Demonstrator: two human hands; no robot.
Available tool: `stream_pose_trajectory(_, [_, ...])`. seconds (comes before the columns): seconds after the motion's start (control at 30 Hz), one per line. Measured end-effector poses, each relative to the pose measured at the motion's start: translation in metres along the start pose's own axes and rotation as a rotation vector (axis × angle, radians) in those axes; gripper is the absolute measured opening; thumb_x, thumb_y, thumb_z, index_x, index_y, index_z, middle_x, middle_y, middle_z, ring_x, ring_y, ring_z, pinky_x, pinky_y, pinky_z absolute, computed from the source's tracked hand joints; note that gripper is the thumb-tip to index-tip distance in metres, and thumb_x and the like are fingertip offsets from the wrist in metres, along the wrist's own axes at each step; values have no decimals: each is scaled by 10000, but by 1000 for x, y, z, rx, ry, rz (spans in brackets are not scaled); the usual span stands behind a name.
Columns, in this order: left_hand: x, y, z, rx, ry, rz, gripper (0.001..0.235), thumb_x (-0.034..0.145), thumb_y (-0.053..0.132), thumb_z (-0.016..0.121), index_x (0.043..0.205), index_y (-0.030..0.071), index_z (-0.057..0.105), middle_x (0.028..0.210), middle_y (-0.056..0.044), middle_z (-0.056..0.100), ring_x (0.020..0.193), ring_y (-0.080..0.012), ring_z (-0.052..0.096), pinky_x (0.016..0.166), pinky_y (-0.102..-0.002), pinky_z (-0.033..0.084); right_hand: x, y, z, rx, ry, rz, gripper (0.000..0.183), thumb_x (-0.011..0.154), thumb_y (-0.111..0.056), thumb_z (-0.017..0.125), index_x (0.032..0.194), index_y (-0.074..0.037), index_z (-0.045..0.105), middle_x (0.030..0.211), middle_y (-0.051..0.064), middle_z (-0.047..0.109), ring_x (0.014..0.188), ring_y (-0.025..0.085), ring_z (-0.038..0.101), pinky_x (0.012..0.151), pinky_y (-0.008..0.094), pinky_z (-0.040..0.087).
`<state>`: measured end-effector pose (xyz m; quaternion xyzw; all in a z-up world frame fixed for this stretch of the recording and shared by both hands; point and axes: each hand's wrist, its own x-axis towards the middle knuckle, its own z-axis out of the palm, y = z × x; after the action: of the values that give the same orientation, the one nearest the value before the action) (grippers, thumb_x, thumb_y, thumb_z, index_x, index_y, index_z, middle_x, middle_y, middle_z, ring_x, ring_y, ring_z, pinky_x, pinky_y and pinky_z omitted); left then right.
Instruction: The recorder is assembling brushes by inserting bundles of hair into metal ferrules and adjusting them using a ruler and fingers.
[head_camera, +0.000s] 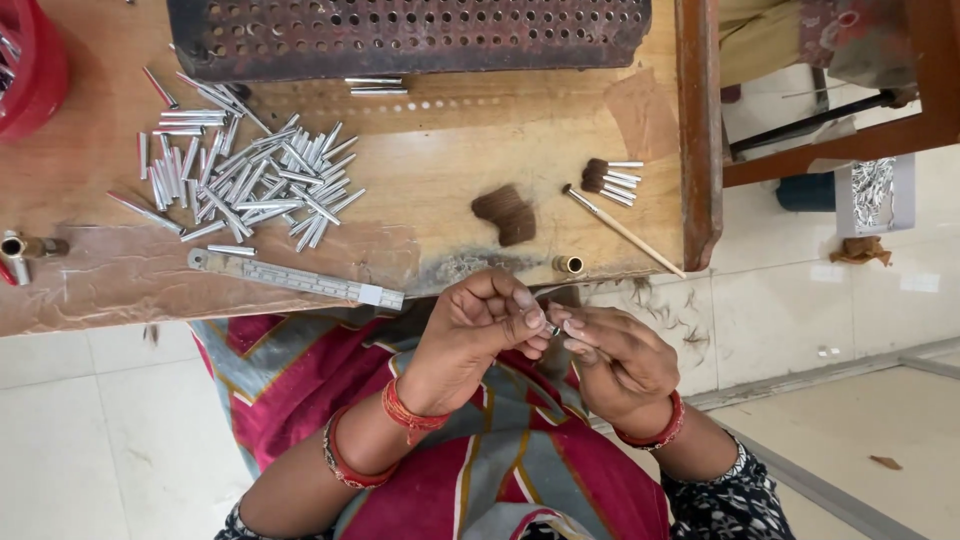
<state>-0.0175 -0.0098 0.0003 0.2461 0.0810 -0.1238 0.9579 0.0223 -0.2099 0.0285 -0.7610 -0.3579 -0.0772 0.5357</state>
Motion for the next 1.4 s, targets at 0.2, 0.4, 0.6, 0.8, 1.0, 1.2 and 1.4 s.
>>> stream_pose_trajectory(0.2, [-2,0,2,3,6,-43,128,960,6,728,1047,-10,635,931,-108,732,820,-182,740,740,-300,624,0,0,0,-20,-16,-18,180,977,20,686,1154,16,660,1099,189,745,1081,281,763,917,349,639])
stream_pose_trajectory(0.4, [-1,3,1,-10,31,-102,132,942,16,741,1025,-22,646,924,-113,741,812,-183,750,722,-285,625,9,-6,1,-29,-26,-31,175,948,37,697,1122,23,690,1075,159,749,1067,289,770,904,354,647])
stream_pose_trajectory(0.6, [5,4,-5,165,106,92,160,902,-33,751,1027,-38,652,930,-134,758,793,-168,748,713,-297,643,38,-27,-6,-144,-145,10,247,890,82,728,1131,34,708,1077,156,765,951,216,782,804,295,640])
stream_pose_trajectory(0.8, [5,3,-5,217,86,163,129,925,-29,751,1033,-55,684,913,-135,756,804,-160,749,732,-292,653,34,-27,-7,-123,-115,181,297,889,104,712,1170,13,731,1048,138,780,890,175,775,768,272,623])
stream_pose_trajectory(1.0, [4,7,-4,202,92,123,127,917,-18,759,1023,-58,703,915,-128,758,814,-149,749,727,-280,645,33,-30,-7,-151,-152,229,292,866,80,748,1146,0,755,1038,120,790,874,162,780,766,262,625])
stream_pose_trajectory(1.2, [3,2,-11,230,100,149,120,923,-37,778,1026,-70,726,906,-136,760,778,-135,715,714,-263,611,40,-39,-7,-141,-180,265,350,850,41,792,1194,4,736,1106,150,785,948,189,793,806,277,645])
stream_pose_trajectory(1.4, [0,9,-6,236,82,182,155,879,-70,795,1009,-45,713,932,-126,766,804,-128,717,736,-259,607,46,-47,-15,-73,-180,301,537,789,-15,832,1293,33,654,1163,185,745,1074,244,743,926,321,602])
